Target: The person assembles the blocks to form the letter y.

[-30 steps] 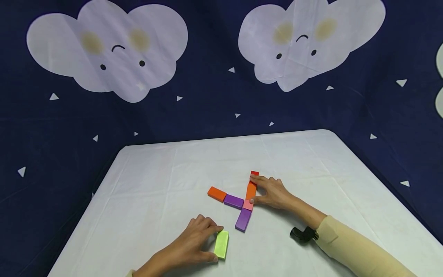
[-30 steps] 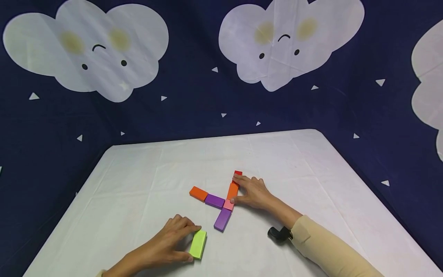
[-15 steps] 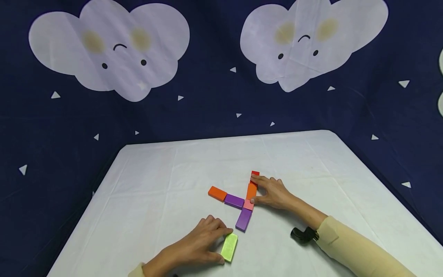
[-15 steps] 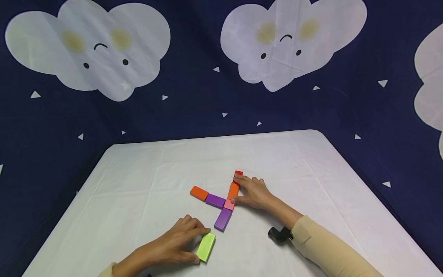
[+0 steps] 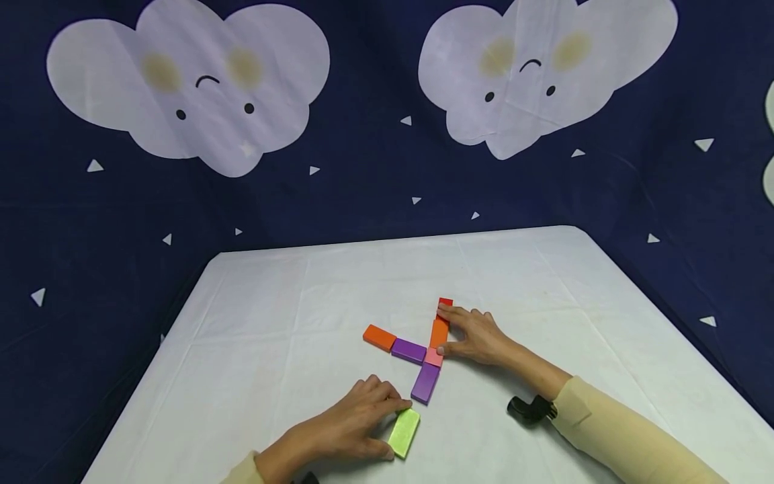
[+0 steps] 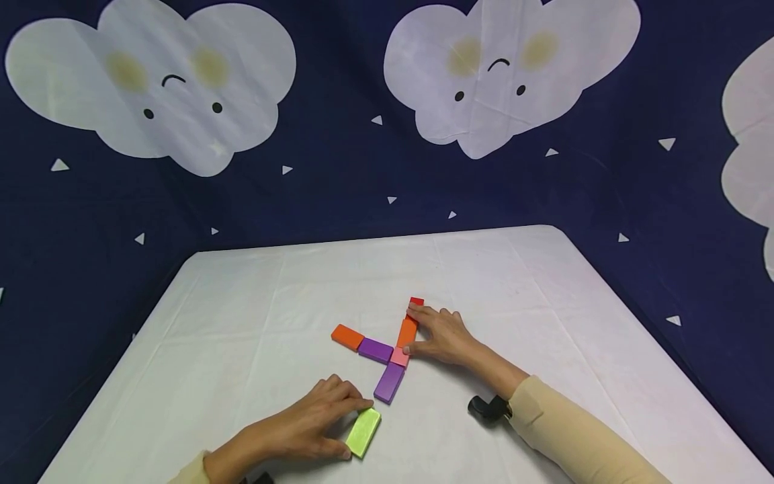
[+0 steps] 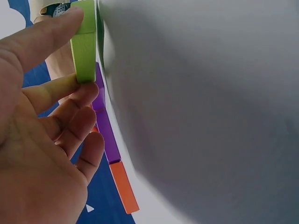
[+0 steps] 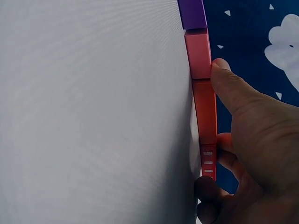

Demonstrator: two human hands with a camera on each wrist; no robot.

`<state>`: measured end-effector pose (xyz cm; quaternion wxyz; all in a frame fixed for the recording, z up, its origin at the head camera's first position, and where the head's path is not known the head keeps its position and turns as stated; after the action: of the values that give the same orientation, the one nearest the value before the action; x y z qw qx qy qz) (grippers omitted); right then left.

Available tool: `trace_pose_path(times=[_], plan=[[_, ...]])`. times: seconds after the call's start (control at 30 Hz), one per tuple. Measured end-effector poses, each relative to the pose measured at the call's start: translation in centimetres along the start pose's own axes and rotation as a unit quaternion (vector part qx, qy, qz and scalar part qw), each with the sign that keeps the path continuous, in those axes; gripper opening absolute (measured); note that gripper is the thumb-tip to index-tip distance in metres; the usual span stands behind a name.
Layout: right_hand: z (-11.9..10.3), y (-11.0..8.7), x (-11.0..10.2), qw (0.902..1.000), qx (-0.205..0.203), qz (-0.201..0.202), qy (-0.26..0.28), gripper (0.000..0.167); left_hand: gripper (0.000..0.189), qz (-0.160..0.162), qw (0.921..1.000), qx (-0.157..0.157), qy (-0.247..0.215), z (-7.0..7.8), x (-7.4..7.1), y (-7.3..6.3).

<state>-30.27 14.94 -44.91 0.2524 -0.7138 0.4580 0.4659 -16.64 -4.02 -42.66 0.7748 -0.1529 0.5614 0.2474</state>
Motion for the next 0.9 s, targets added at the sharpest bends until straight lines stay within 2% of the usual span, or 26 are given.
trace_pose_path(times=[0.27, 0.53, 0.77, 0.9], plan=[[-0.08, -0.07, -0.09, 1.0, 0.003, -0.003, 0.001, 0.083, 0.063, -0.027, 0.9991, -0.023, -0.021, -0.56, 0.09, 0.43], [-0.04, -0.08, -0.23, 1.0, 0.0, 0.001, 0.0, 0.083, 0.061, -0.011, 0.9996, -0.026, -0.006, -0.6, 0.04, 0.57], [-0.1, -0.09, -0.16, 1.0, -0.003, 0.001, 0.002, 0.083, 0.059, -0.019, 0.9991, -0.036, -0.006, -0.57, 0.05, 0.71], [-0.09, -0.06, -0.22, 1.0, 0.0, 0.001, 0.001, 0.083, 0.058, -0.014, 0.9994, -0.032, -0.003, -0.47, -0.1, 0.72]])
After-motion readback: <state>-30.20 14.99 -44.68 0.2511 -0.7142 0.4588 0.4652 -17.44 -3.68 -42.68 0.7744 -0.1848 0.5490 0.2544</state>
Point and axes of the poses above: each hand's wrist, its own y-axis towards the middle knuckle, its own x-axis out of the palm, z = x × y, the point moved 8 cm from there along y, towards the middle knuckle, and after that the axes turned 1 degree about y, right-handed, at the moved point
